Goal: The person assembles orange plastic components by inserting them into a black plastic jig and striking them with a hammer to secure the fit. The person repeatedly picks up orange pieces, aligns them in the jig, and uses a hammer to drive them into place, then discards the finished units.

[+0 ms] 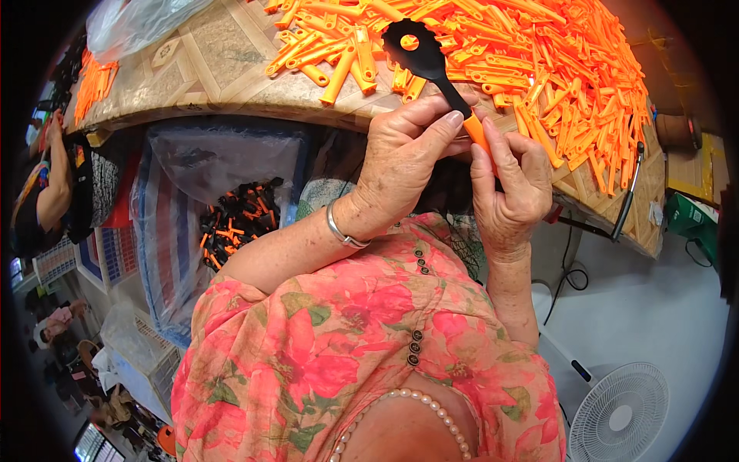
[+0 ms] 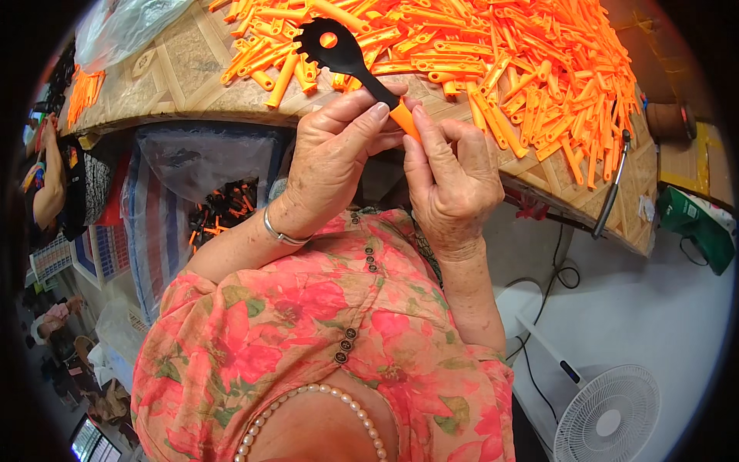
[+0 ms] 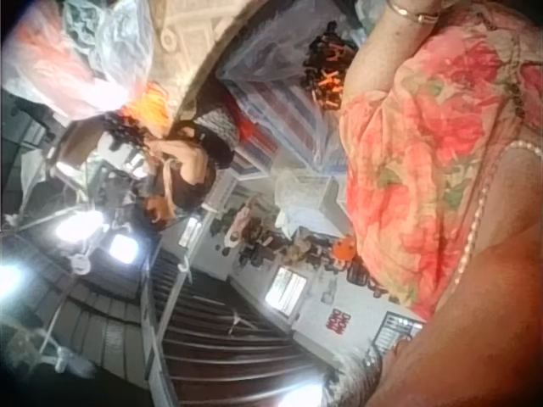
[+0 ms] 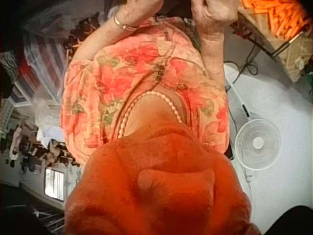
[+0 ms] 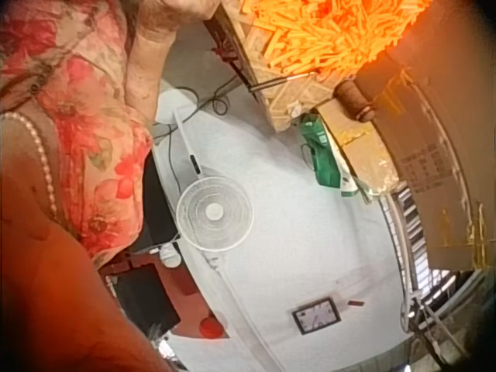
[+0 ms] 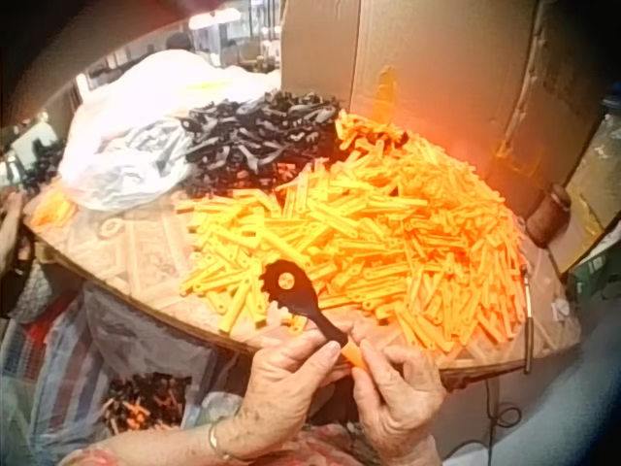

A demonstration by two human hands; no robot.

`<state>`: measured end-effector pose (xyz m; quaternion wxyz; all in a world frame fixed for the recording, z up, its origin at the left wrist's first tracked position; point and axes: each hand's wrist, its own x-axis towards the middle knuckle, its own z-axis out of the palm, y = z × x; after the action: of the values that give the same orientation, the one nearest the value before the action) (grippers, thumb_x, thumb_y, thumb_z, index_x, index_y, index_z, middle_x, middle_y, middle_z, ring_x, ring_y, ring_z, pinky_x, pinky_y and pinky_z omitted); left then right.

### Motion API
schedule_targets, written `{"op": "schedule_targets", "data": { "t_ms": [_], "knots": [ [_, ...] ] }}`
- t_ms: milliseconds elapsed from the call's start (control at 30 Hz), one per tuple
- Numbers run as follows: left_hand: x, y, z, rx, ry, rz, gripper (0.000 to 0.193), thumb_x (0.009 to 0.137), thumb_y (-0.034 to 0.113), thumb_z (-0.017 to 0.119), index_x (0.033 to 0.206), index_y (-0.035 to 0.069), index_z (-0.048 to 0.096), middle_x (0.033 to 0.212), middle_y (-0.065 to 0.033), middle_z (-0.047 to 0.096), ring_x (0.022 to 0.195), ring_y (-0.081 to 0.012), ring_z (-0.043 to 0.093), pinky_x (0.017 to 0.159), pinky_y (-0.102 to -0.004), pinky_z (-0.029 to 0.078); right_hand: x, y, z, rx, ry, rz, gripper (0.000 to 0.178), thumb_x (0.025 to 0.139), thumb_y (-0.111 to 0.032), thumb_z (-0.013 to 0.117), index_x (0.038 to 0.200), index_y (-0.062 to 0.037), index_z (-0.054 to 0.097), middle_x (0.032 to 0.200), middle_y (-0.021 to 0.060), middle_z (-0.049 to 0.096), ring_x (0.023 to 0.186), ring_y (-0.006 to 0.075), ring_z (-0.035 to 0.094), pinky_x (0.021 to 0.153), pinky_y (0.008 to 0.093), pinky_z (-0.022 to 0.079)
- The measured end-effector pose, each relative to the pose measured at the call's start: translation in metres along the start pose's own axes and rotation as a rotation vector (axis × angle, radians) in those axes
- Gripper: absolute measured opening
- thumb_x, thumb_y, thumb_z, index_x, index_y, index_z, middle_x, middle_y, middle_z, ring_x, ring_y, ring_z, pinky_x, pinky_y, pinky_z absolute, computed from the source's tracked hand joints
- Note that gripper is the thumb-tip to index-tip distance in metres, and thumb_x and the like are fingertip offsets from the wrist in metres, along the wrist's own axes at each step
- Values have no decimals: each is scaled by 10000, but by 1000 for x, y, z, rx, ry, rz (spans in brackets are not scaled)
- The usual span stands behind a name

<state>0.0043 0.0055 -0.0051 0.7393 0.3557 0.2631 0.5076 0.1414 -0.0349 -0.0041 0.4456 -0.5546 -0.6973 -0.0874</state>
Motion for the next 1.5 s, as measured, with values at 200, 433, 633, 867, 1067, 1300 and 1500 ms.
{"op": "schedule_targets", "data": {
  "t_ms": [200,433,633,867,1067,1300,1500],
  "knots": [
    [-1,-2,-2,163,-43,105,254,936,44,568,1175,-35,605,1107,-100,642,945,-135,648,795,-256,561,-3,-2,0,-24,28,-4,382,697,-25,782,1067,-97,723,831,24,574,688,166,537,594,301,453],
    [-2,4,1,124,-46,164,207,915,7,587,1115,-43,606,1055,-118,660,944,-157,653,821,-279,554,3,-4,-4,97,30,56,340,745,-50,766,1077,-58,694,855,41,599,720,177,575,637,285,468],
    [-1,5,-1,122,-103,193,229,927,8,568,1153,-27,577,1065,-132,658,995,-195,647,868,-311,547,-9,-8,-10,608,-144,560,222,863,-106,699,1049,5,655,900,44,652,772,100,591,687,241,478],
    [-1,1,-4,22,-98,163,233,937,10,554,1168,-20,557,1065,-144,655,1011,-213,645,883,-334,541,-6,-20,-6,687,-45,619,246,952,-155,582,1132,10,615,853,49,662,746,82,600,678,222,480],
    [-1,2,-5,28,-99,181,232,938,11,553,1168,-18,553,1078,-150,653,1010,-224,648,898,-351,536,-5,-25,-7,655,-92,585,238,960,-160,564,1118,12,615,861,66,673,779,104,631,683,236,493],
    [-1,4,-6,101,-152,243,225,936,4,554,1160,-11,565,1093,-150,654,1018,-202,637,908,-319,512,-2,-5,-14,376,-299,398,197,931,-145,599,1052,10,617,898,129,671,774,229,662,698,309,504],
    [-4,2,-10,150,-193,250,212,932,-19,549,1143,-13,575,1048,-108,643,1000,-158,610,906,-292,486,-3,-6,-11,524,-279,362,216,926,-146,607,1077,7,620,899,120,676,743,221,650,684,292,495]
  ]
}}
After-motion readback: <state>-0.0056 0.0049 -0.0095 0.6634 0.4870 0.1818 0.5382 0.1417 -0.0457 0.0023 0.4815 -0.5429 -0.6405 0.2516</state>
